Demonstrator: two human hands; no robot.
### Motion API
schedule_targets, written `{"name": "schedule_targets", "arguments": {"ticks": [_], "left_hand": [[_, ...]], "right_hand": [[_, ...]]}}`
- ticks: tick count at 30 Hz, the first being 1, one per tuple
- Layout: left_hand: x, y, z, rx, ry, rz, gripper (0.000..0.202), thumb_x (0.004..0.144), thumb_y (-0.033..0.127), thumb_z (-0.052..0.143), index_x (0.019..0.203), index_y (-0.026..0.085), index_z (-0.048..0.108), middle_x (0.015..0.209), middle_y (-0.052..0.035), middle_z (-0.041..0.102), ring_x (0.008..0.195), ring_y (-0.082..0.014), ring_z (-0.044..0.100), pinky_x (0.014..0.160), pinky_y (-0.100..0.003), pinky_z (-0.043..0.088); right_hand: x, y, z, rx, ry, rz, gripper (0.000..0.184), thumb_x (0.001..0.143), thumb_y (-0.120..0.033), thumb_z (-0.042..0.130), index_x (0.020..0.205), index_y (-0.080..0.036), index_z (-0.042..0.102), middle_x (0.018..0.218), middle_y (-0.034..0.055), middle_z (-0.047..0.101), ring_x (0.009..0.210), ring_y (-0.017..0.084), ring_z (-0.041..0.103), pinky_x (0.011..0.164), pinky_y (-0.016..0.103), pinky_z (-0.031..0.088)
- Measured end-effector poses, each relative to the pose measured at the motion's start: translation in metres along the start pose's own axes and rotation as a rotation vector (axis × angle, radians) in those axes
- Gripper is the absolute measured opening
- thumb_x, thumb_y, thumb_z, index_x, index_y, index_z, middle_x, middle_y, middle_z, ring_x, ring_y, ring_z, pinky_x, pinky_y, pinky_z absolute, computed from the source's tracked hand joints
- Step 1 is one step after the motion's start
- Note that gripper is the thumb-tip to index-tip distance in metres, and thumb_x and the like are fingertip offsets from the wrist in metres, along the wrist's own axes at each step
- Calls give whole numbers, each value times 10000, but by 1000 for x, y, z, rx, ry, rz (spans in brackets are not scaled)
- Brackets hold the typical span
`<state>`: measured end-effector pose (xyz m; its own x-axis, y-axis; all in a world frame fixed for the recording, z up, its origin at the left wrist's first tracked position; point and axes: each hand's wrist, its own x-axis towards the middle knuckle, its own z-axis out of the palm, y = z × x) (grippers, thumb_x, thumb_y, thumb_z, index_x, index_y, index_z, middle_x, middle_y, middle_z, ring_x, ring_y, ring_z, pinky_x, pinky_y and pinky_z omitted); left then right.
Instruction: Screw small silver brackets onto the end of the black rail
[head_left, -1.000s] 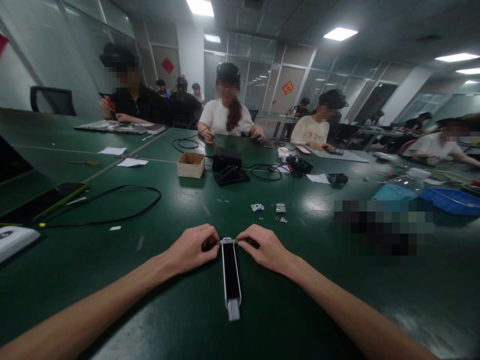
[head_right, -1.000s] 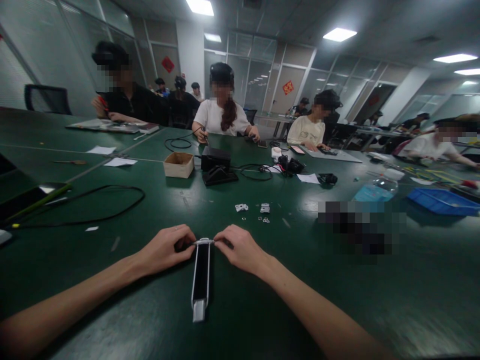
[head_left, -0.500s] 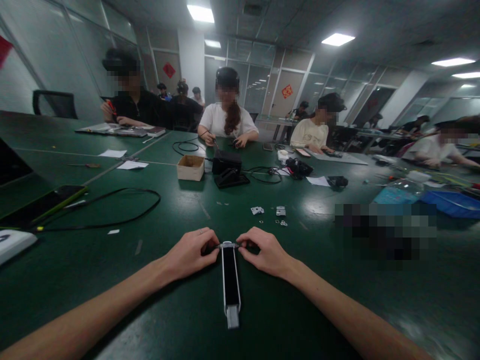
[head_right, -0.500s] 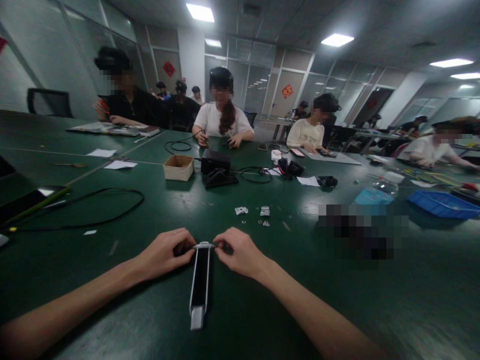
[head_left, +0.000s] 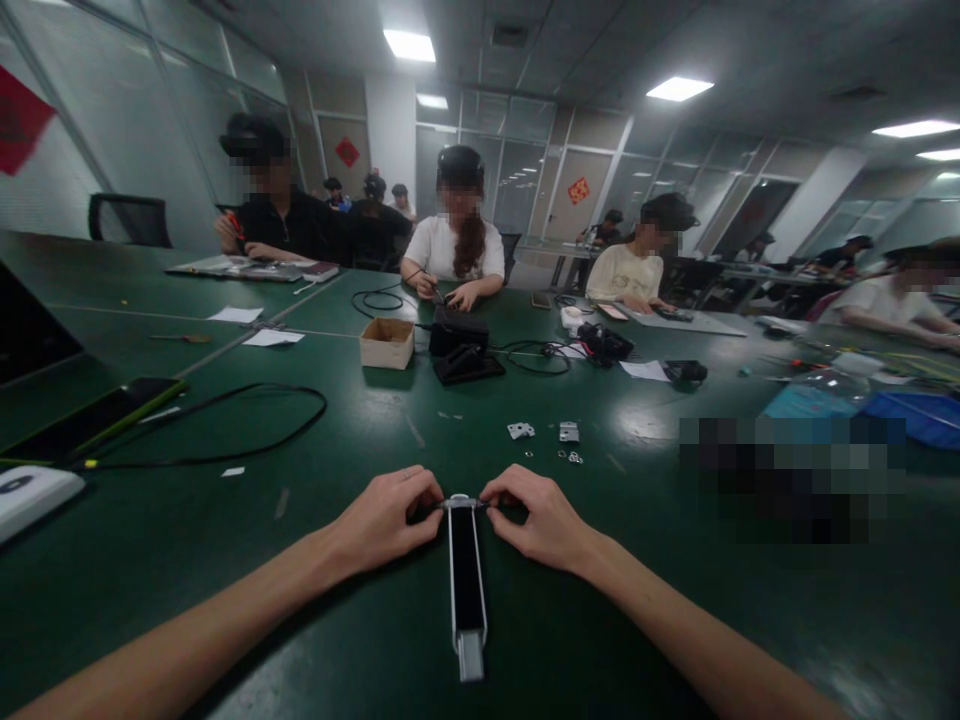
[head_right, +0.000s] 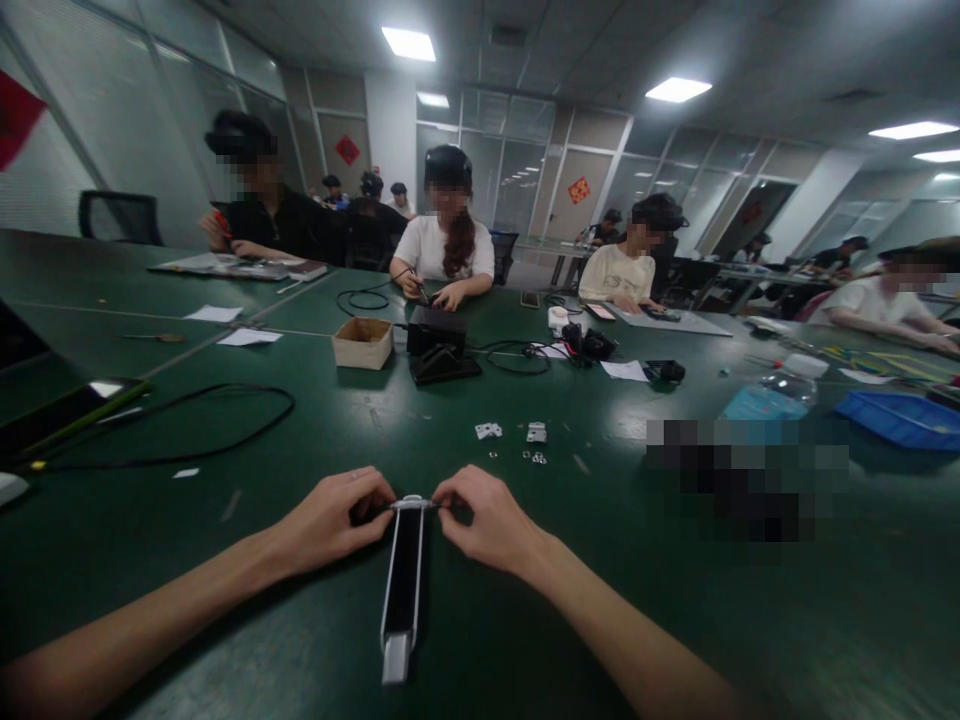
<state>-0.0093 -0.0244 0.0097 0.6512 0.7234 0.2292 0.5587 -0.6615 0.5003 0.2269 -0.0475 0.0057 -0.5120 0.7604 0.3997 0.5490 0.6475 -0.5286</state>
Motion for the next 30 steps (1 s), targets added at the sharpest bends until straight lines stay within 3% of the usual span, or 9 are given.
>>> {"name": "schedule_targets", "arguments": {"ticks": [30], "left_hand": [[-1,7,-3,9,-25,-28,82,800,201,550,850,151,592,754,-7,562,624,-122,522,565,-221,413]], "right_hand": [[0,-2,4,8,-41,89,142,799,-133,539,914,-181,608,871,52,622,767,157,581,670,294,505]]}}
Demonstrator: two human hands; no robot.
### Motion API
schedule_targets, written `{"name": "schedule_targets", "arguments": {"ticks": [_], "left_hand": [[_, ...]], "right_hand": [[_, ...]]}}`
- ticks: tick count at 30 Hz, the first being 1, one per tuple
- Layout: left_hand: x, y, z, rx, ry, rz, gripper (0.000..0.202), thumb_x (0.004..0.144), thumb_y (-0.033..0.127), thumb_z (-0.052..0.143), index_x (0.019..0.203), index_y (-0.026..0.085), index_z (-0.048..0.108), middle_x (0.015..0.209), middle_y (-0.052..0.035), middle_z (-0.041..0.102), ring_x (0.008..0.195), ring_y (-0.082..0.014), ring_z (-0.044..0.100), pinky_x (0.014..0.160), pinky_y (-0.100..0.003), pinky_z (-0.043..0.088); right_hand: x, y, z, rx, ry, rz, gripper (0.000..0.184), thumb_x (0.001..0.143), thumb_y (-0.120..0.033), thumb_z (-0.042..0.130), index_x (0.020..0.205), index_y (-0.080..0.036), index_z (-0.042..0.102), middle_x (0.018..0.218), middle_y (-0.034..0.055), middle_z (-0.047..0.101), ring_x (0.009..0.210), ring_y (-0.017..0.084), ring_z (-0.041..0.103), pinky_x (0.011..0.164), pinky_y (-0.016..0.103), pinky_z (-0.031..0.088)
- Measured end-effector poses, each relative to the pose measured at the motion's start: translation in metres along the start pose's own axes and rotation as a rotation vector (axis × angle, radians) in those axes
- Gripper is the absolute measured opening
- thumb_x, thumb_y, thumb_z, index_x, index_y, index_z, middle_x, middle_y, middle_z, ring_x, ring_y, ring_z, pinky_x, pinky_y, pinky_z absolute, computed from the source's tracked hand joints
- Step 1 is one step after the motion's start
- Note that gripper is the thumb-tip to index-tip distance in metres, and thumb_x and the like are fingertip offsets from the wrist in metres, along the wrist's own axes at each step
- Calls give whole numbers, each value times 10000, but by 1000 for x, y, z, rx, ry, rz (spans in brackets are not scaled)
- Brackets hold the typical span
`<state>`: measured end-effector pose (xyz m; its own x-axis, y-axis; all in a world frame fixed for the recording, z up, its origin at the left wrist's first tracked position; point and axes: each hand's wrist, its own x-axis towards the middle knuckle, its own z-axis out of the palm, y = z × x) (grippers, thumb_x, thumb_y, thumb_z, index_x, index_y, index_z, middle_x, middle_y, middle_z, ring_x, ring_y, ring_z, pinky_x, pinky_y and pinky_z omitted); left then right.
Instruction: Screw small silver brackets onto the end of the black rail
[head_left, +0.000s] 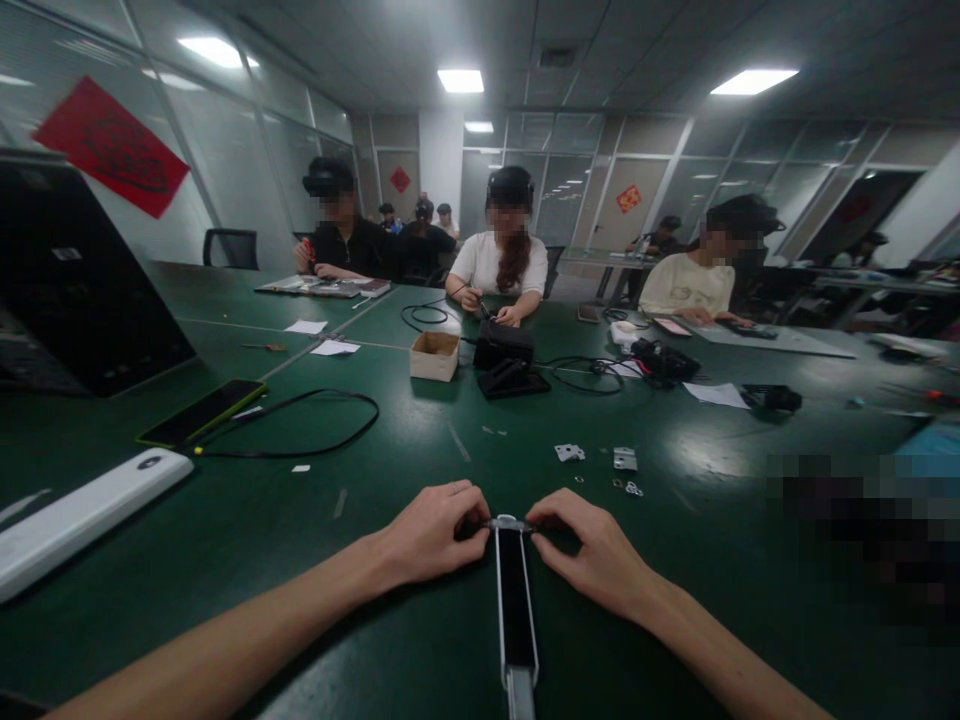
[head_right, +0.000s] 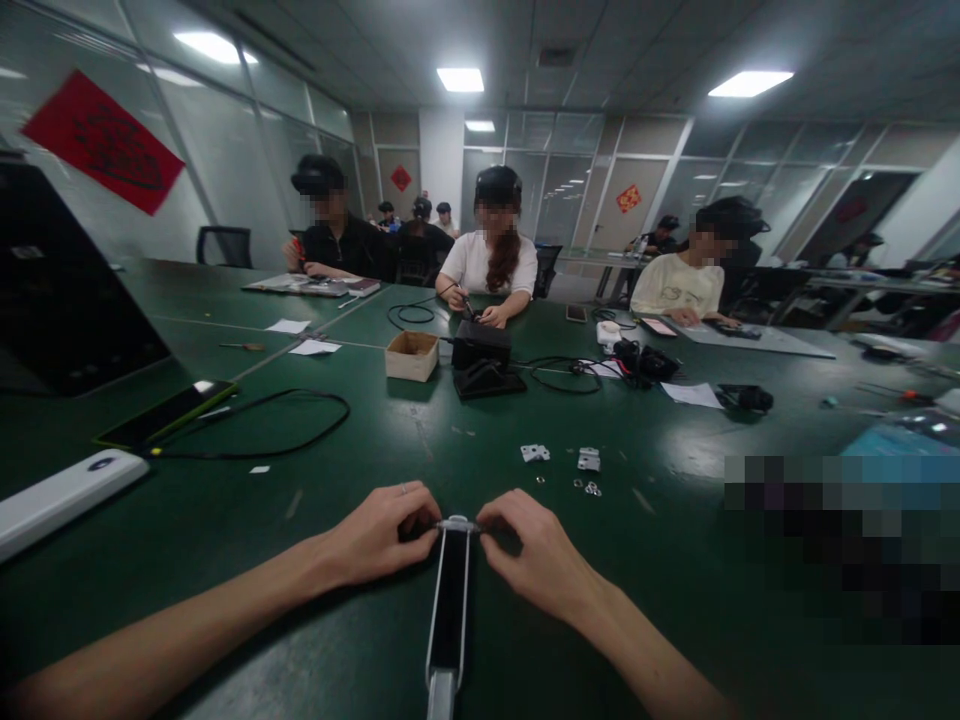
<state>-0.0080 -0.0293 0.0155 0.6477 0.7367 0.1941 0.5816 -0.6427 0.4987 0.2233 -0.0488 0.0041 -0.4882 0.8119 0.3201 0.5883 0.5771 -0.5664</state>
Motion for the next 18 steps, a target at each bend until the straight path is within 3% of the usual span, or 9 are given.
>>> {"name": "schedule_targets", "arguments": {"ticks": [10,18], "left_hand": [[0,-1,1,-1,2,-3,89,799,201,553,857,150,597,753,-5,565,622,-121,521,556,-217,409],[-1,-4,2,2,12,19,82,801,189,551,864,156,592,758,-2,563,634,-117,528,568,-213,420]], "right_hand": [[0,2,2,-21,-24,51,172,784,-173,593,955,-185,605,919,57,619,824,178,572,726,324,504],[1,4,2,-46,-33,19,90,829,-190,559,905,-190,608,894,51,621,811,177,568,730,331,485]]}}
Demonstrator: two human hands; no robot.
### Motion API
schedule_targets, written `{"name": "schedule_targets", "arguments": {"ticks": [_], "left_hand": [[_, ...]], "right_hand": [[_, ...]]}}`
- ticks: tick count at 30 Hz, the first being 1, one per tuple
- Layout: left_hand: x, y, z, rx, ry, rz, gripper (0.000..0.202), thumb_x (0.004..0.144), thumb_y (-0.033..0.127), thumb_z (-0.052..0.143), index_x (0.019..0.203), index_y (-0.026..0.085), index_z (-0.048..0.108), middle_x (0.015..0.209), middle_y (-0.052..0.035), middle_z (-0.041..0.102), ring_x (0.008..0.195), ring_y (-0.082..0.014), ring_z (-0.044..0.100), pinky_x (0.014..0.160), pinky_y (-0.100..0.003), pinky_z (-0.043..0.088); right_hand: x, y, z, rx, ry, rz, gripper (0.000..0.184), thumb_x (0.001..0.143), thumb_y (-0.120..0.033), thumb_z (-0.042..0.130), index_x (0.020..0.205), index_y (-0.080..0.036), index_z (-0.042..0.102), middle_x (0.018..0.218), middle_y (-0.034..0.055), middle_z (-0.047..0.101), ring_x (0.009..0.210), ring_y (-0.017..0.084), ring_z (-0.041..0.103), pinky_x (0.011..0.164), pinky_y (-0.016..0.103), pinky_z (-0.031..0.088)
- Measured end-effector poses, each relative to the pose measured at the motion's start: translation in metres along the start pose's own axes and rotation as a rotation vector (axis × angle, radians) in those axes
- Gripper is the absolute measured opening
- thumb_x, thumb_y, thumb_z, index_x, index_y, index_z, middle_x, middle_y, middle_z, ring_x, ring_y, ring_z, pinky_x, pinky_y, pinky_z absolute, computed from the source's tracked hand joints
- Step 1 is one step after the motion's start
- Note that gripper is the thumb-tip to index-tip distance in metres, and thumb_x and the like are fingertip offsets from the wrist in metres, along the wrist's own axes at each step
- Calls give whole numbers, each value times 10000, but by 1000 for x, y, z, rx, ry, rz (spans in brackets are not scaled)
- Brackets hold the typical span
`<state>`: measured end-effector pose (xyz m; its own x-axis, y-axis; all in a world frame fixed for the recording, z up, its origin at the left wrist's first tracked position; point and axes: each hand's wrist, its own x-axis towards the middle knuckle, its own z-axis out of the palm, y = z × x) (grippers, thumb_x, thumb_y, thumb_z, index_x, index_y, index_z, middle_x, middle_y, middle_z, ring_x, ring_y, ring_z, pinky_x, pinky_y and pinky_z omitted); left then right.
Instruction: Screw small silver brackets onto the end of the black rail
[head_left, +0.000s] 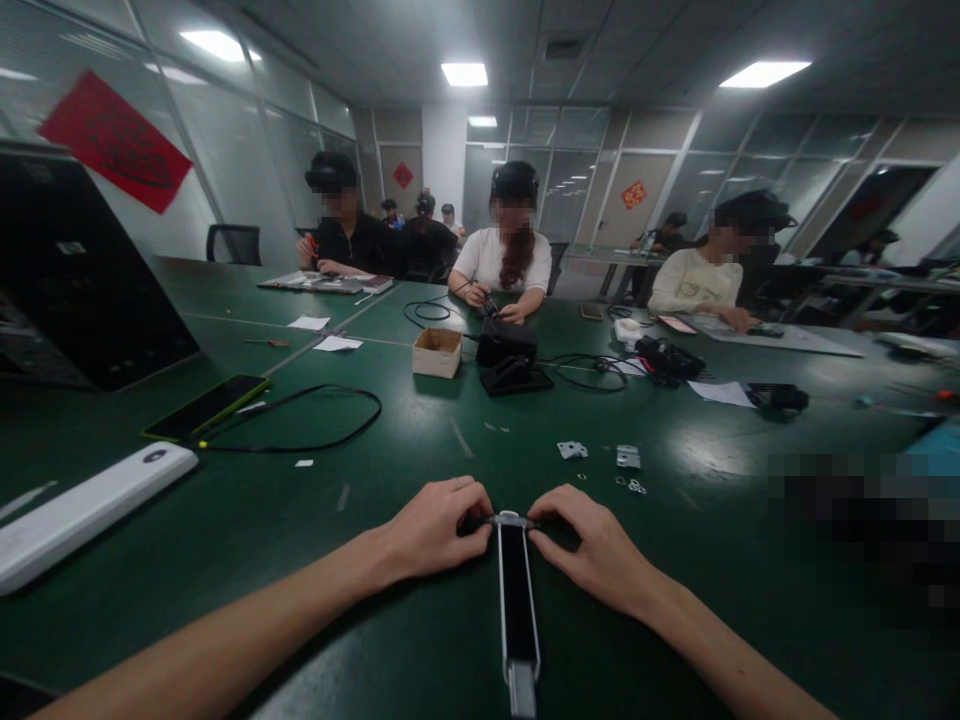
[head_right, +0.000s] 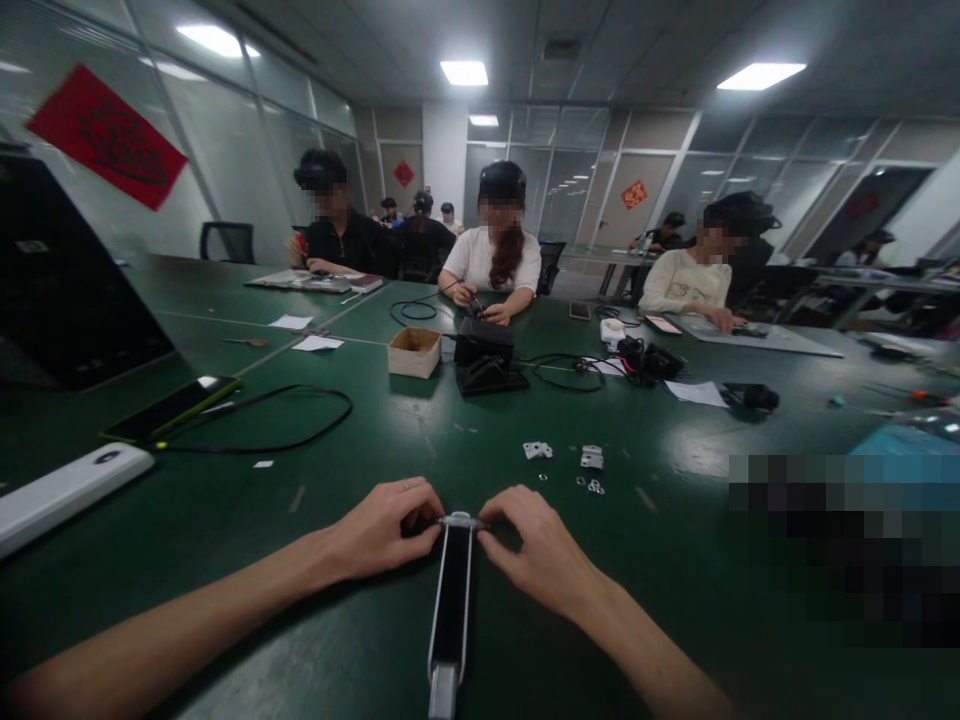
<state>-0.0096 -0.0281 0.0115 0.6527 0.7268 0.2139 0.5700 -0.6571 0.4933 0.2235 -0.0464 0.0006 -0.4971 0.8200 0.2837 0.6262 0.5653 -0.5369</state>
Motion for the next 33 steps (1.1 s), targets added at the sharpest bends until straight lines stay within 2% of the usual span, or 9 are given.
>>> {"name": "schedule_targets", "arguments": {"ticks": [16,25,33], "left_hand": [[0,2,-2,-15,-1,6,91,802,187,547,858,141,601,758,-12,566,613,-117,522,570,-220,423],[1,3,-2,-9,3,1,75,798,190,548,845,151,592,744,-1,563,615,-116,525,562,-212,423],[0,1,0,-17,4,5,89,805,198,547,860,150,598,758,-5,567,624,-112,524,562,-203,421]], "right_hand": [[0,-2,-2,-2,-19,15,88,827,-176,540,885,-178,607,877,55,609,788,175,557,697,331,488],[-1,-1,-1,-5,-20,34,141,805,-193,580,944,-182,598,913,54,605,822,179,562,718,325,486],[0,-2,-1,-21,-40,12,104,855,-212,526,921,-181,600,906,54,603,821,174,548,721,324,470]]}}
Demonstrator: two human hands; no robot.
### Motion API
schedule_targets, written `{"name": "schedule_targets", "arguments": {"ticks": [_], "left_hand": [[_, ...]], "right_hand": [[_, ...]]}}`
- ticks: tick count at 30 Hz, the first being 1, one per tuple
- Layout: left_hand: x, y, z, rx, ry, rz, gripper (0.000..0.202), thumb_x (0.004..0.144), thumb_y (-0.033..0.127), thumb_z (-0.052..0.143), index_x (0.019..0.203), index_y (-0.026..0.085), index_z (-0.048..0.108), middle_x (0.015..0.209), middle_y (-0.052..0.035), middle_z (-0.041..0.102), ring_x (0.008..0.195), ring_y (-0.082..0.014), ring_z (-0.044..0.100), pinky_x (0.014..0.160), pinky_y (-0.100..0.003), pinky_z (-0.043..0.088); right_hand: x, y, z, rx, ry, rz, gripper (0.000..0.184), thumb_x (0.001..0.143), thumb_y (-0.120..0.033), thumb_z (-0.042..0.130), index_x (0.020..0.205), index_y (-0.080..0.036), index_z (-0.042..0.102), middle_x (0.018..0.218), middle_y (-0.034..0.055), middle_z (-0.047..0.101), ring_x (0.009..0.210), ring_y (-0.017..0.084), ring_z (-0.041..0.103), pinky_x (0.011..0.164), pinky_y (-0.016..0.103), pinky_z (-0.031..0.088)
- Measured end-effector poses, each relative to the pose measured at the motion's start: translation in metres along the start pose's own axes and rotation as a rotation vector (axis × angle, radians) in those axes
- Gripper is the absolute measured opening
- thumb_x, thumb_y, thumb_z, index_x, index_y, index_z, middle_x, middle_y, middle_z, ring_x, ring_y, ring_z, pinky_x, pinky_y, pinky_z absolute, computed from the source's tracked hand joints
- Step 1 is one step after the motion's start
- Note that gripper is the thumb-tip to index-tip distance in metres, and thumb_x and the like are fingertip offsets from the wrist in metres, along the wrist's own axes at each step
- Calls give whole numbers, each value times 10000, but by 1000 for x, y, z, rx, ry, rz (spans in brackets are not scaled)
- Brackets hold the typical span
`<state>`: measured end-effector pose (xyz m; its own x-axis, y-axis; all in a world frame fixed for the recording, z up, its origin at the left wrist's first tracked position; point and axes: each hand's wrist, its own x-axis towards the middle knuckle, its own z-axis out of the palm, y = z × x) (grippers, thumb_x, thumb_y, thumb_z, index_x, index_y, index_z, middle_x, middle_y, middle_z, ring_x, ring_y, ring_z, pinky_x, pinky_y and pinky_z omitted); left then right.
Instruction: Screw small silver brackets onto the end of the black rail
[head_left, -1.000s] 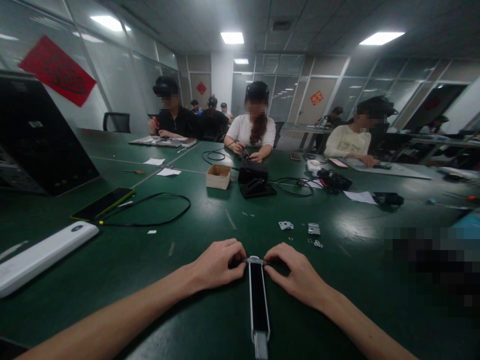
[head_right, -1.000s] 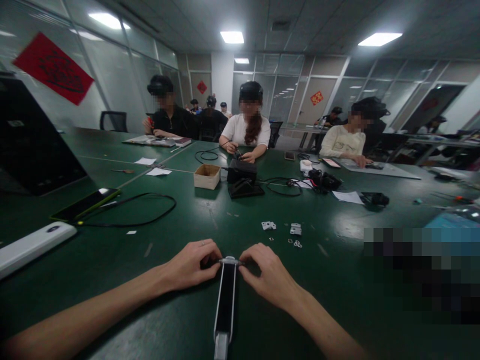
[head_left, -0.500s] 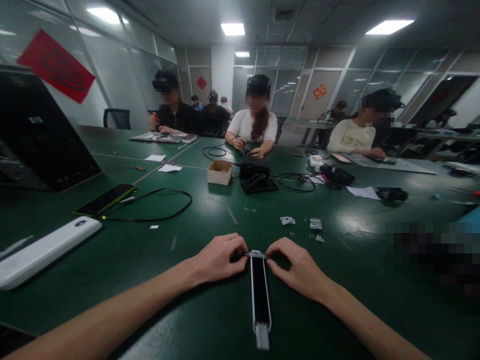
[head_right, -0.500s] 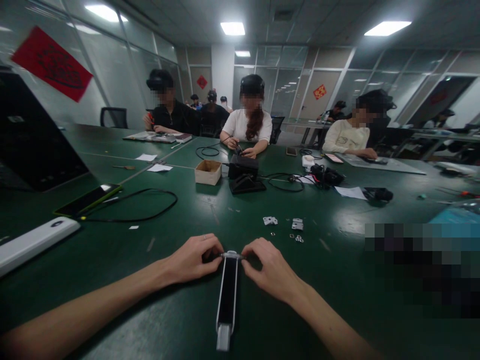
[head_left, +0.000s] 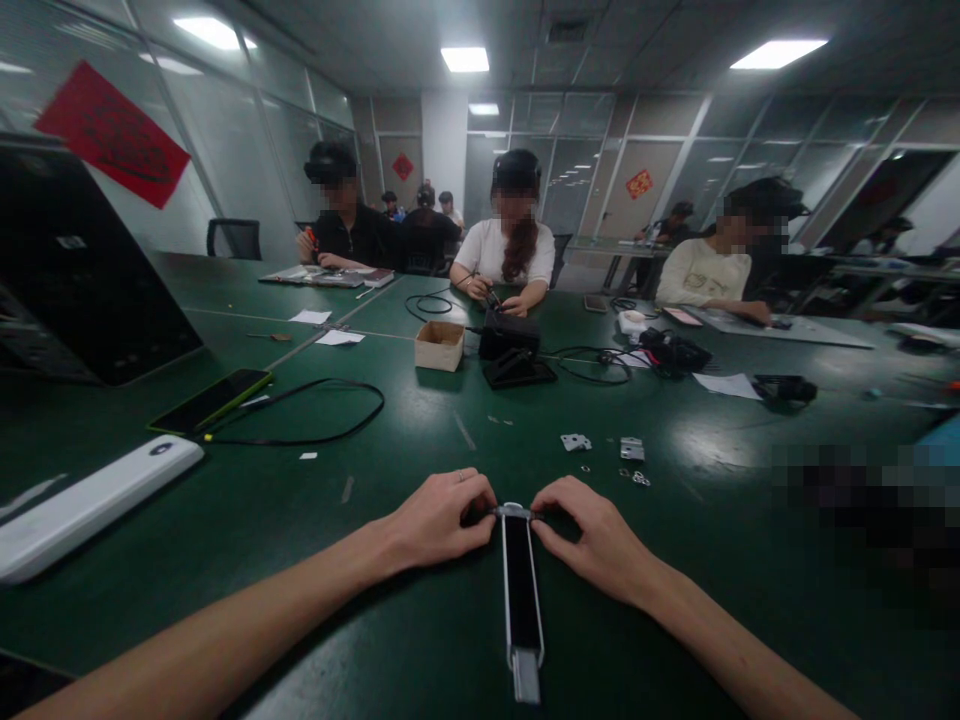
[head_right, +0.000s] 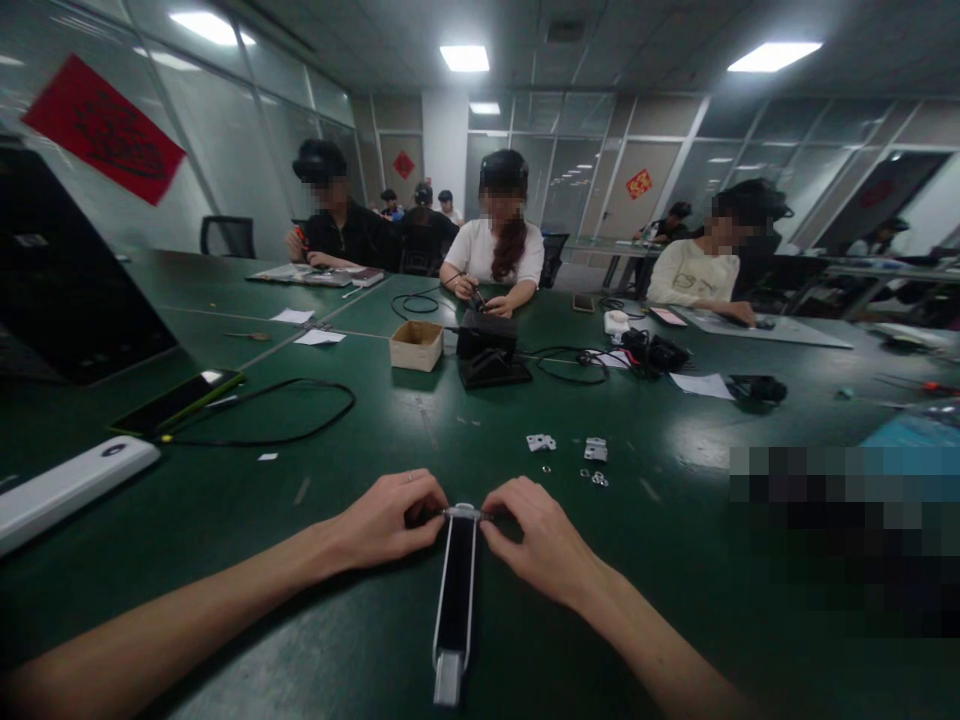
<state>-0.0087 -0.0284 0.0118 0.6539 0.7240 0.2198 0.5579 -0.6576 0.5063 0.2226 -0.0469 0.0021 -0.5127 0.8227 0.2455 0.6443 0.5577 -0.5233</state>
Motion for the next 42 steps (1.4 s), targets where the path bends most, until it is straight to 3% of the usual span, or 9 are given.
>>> {"name": "schedule_targets", "arguments": {"ticks": [19,25,34,42], "left_hand": [[0,2,-2,11,8,-9,80,800,194,548,847,151,596,750,-2,565,619,-113,519,566,-208,416],[0,0,0,10,-2,-9,95,795,199,541,857,151,595,756,-6,563,622,-118,520,557,-210,412],[0,1,-3,-2,-16,-19,112,824,229,522,865,156,596,793,-19,575,657,-130,535,583,-224,431],[1,3,-4,4,-4,-23,116,816,231,510,846,160,596,767,-11,570,651,-126,529,576,-219,427]], "right_hand": [[0,-3,-1,13,8,16,94,834,-193,530,900,-183,596,889,51,602,809,170,553,711,316,476],[-1,1,1,40,28,26,199,778,-184,590,976,-186,573,931,50,593,850,177,556,754,326,481],[2,-3,-1,-19,41,21,94,784,-136,569,870,-174,569,869,42,587,797,166,538,704,310,460],[2,-11,-6,-20,-2,21,45,833,-180,569,872,-174,590,880,43,609,803,163,549,710,305,466]]}}
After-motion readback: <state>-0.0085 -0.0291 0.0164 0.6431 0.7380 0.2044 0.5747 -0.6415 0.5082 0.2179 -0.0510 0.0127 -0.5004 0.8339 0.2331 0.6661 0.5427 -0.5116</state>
